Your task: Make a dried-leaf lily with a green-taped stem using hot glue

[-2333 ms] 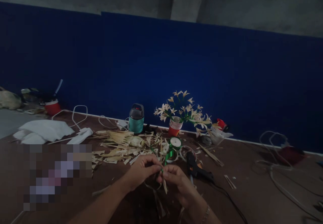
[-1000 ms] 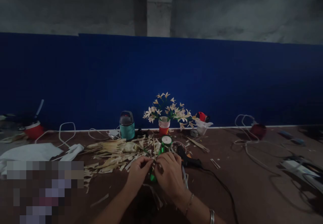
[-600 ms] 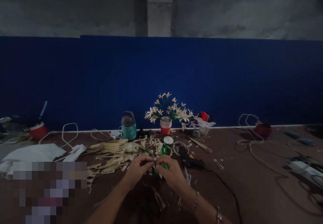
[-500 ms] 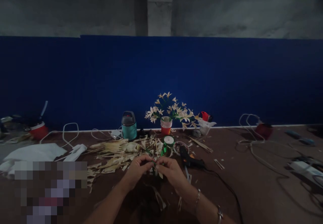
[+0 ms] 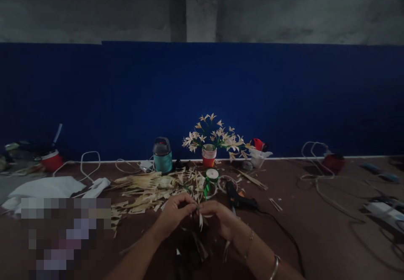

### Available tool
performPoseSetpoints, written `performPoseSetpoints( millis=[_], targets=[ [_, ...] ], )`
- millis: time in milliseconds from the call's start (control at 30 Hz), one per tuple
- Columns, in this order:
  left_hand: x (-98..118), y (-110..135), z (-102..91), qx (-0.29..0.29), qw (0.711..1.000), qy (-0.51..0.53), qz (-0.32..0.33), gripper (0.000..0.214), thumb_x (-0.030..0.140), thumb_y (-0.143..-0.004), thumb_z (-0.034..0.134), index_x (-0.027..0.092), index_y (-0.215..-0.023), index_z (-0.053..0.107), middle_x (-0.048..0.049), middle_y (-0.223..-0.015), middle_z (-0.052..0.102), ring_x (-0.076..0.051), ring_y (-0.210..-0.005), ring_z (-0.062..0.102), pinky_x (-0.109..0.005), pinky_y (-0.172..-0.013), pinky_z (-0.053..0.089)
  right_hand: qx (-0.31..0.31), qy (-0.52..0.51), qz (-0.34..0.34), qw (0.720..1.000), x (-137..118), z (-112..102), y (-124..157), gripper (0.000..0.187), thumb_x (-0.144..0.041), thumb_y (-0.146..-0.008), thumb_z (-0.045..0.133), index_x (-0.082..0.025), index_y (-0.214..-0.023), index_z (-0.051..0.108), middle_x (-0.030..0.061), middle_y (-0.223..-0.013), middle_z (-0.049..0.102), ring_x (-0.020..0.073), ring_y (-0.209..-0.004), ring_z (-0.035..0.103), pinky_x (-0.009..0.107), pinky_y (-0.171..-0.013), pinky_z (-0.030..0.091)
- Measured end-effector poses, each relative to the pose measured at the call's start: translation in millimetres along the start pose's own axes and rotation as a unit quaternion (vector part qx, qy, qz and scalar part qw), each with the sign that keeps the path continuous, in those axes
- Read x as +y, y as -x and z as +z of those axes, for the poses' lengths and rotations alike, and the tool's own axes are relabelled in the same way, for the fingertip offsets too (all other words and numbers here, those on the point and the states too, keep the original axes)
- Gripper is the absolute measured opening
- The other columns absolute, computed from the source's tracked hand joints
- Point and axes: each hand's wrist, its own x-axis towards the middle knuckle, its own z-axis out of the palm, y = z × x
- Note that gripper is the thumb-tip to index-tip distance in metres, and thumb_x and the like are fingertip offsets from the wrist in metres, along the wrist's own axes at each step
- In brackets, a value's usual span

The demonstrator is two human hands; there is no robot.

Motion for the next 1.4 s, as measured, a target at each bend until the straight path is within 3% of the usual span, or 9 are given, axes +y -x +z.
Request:
performPoseSetpoints(
  millis=[133, 300, 400, 533, 700, 933, 1100, 1167, 1400],
  targets=[
    [-2.0, -2.4, 1.0, 0.065, 0.996, -0.068, -0.008, 0.022, 0.036, -0.067, 0.063, 0.016, -0.062, 0.059, 0.0046, -0.055, 0.049, -0.011, -0.053, 0.045, -0.022, -0.054, 0.036, 0.104, 0.137, -0.108, 0.979, -3.8, 7.4, 1.5, 0.012, -0.015, -0.059, 0.061, -0.018, -0.071, 0.062, -0.0029, -0.065, 0.058, 0.0133, -0.065, 0.05, 0.025, -0.064, 0.036],
    [-2.1, -3.0, 9.1, 0.096, 0.989, -0.114, 0.004, 0.019, 0.033, -0.064, 0.062, 0.016, -0.057, 0.059, 0.0031, -0.054, 0.051, -0.012, -0.055, 0.046, -0.022, -0.054, 0.036, 0.215, 0.518, -0.279, 0.78, -2.9, 15.8, 10.2, 0.018, -0.008, -0.061, 0.055, -0.019, -0.075, 0.06, 0.0006, -0.075, 0.062, 0.0188, -0.078, 0.053, 0.032, -0.074, 0.03],
    [-3.3, -2.8, 12.5, 0.101, 0.987, -0.124, 0.002, 0.016, 0.03, -0.064, 0.061, 0.016, -0.058, 0.062, 0.0018, -0.055, 0.055, -0.014, -0.057, 0.048, -0.023, -0.056, 0.038, 0.232, 0.599, -0.299, 0.706, -0.6, 17.6, 12.7, 0.011, -0.01, -0.066, 0.055, -0.019, -0.072, 0.058, 0.0011, -0.071, 0.062, 0.0187, -0.076, 0.053, 0.033, -0.073, 0.028],
    [-6.5, -3.6, 12.0, 0.101, 0.988, -0.112, -0.013, 0.014, 0.029, -0.064, 0.06, 0.016, -0.063, 0.067, -0.0009, -0.06, 0.062, -0.016, -0.06, 0.053, -0.025, -0.059, 0.041, 0.242, 0.641, -0.315, 0.657, 1.1, 17.3, 12.2, 0.008, -0.013, -0.072, 0.055, -0.019, -0.067, 0.056, 0.002, -0.068, 0.062, 0.0186, -0.075, 0.052, 0.035, -0.076, 0.025],
    [-8.2, -5.7, 9.1, 0.097, 0.991, -0.093, -0.019, 0.016, 0.027, -0.061, 0.062, 0.016, -0.069, 0.07, -0.0029, -0.067, 0.067, -0.017, -0.063, 0.056, -0.026, -0.059, 0.044, 0.225, 0.653, -0.335, 0.641, -1.3, 16.7, 13.4, 0.016, -0.013, -0.078, 0.051, -0.019, -0.064, 0.056, 0.0011, -0.065, 0.062, 0.0168, -0.073, 0.051, 0.034, -0.078, 0.025],
    [-10.4, -6.4, 5.6, 0.084, 0.995, -0.054, -0.027, 0.014, 0.026, -0.064, 0.062, 0.016, -0.072, 0.069, -0.0009, -0.062, 0.063, -0.013, -0.054, 0.051, -0.024, -0.054, 0.042, 0.22, 0.6, -0.322, 0.698, -7.7, 21.3, 17.0, 0.017, -0.014, -0.077, 0.05, -0.018, -0.065, 0.061, 0.0007, -0.064, 0.062, 0.0153, -0.071, 0.053, 0.033, -0.078, 0.026],
    [-9.5, -6.7, -4.5, 0.051, 0.995, -0.084, 0.029, 0.011, 0.026, -0.065, 0.065, 0.016, -0.069, 0.069, -0.0002, -0.065, 0.059, -0.012, -0.059, 0.051, -0.023, -0.058, 0.041, 0.165, 0.356, -0.191, 0.9, -4.8, 15.2, 6.5, 0.011, -0.018, -0.065, 0.057, -0.018, -0.057, 0.064, -0.0008, -0.059, 0.057, 0.0143, -0.065, 0.048, 0.029, -0.07, 0.031],
    [-8.8, -7.0, -7.4, 0.034, 0.996, -0.08, 0.032, 0.009, 0.024, -0.064, 0.066, 0.016, -0.067, 0.069, -0.0001, -0.065, 0.059, -0.013, -0.061, 0.052, -0.023, -0.06, 0.041, 0.115, 0.271, -0.13, 0.947, -3.9, 9.8, 1.5, 0.011, -0.02, -0.062, 0.058, -0.017, -0.053, 0.063, -0.0017, -0.053, 0.055, 0.0126, -0.057, 0.045, 0.026, -0.06, 0.032],
    [-12.8, -5.6, -9.3, -0.026, 1.0, -0.008, -0.001, 0.019, 0.034, -0.063, 0.07, 0.015, -0.068, 0.069, -0.0021, -0.067, 0.061, -0.014, -0.06, 0.055, -0.025, -0.059, 0.042, -0.014, 0.13, -0.037, 0.991, -4.5, -2.0, -1.9, 0.016, -0.028, -0.06, 0.065, -0.014, -0.053, 0.067, -0.0002, -0.052, 0.061, 0.0093, -0.05, 0.045, 0.022, -0.053, 0.033]
  ],
)
